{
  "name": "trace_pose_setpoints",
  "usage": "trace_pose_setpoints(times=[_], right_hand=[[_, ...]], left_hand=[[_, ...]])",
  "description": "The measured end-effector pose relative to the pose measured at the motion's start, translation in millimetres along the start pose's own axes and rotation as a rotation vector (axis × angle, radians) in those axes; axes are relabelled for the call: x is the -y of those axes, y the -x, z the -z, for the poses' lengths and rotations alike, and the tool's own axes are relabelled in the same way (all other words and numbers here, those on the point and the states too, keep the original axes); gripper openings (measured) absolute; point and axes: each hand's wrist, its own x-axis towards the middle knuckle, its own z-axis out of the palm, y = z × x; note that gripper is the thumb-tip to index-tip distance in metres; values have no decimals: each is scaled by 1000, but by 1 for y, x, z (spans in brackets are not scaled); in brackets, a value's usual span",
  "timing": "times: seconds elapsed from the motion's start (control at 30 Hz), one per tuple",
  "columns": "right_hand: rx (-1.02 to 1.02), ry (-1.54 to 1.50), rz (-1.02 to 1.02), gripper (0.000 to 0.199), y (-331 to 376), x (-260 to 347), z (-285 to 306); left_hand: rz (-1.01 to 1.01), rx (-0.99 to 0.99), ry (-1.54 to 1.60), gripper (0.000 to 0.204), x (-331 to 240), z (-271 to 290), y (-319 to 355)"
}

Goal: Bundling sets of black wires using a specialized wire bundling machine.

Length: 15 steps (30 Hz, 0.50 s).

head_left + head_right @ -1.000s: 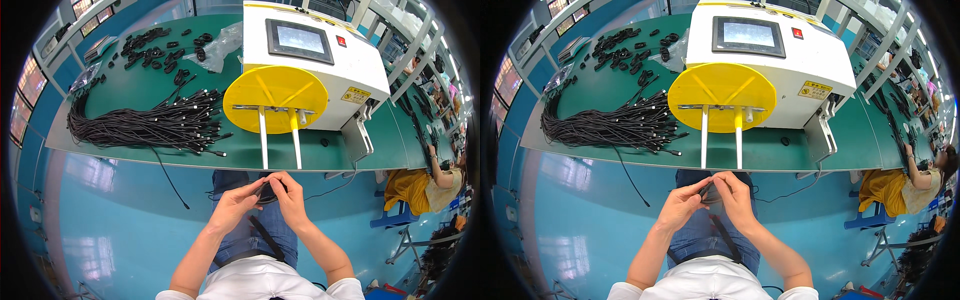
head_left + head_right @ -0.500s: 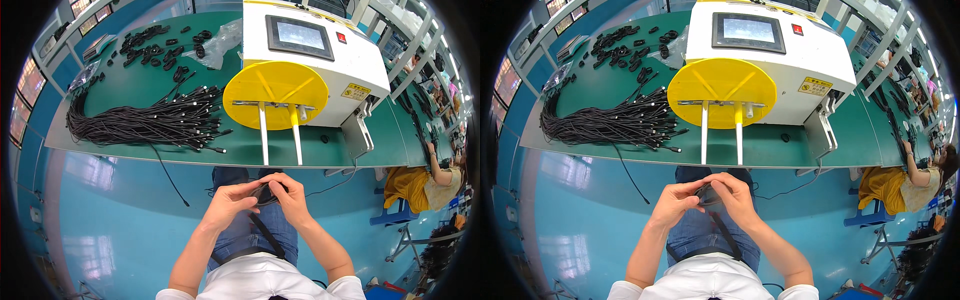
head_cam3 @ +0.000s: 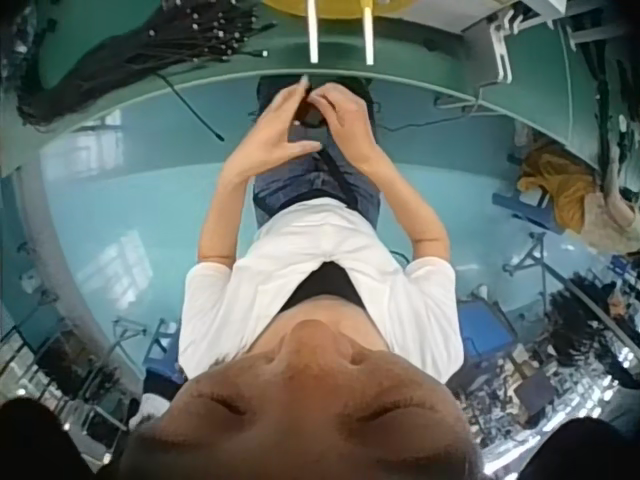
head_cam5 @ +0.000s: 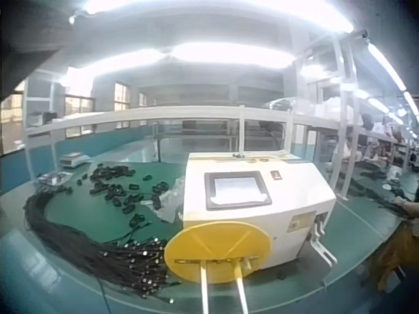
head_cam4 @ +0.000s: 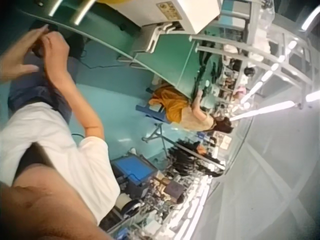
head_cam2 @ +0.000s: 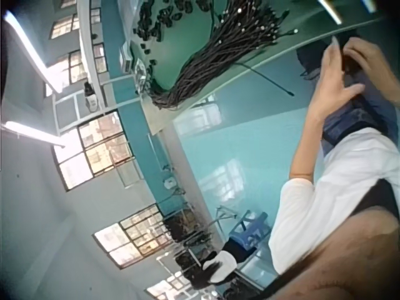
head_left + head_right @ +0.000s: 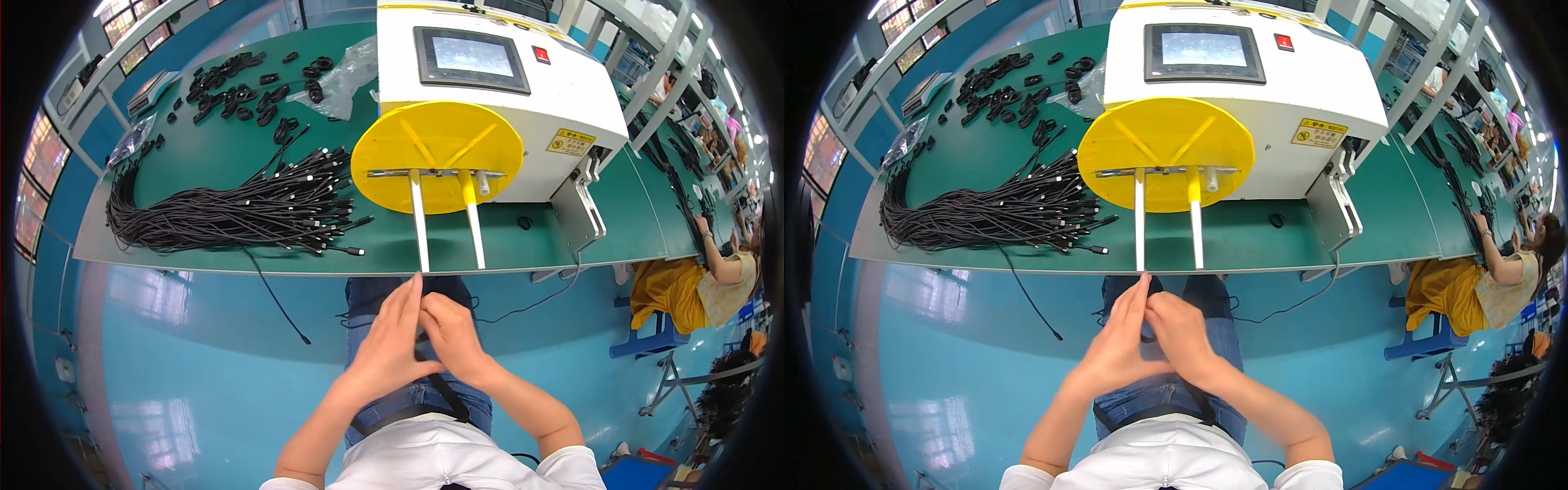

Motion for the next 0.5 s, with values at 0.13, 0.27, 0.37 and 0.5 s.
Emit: trace_pose_setpoints(times=[0.13, 0.27, 0.37, 0.5], right_hand=[[-56, 91, -22, 8, 1, 8, 0], [-68, 125, -59, 9, -2, 14, 6], [-44, 234, -53, 12, -12, 2, 23], [-333, 595, 10, 14, -42, -93, 122]], left_hand=[[133, -118, 2, 86, -6, -23, 0], [198, -174, 123, 76, 6, -47, -3], [313, -97, 294, 57, 22, -49, -10], [560, 83, 705, 32, 17, -53, -16]])
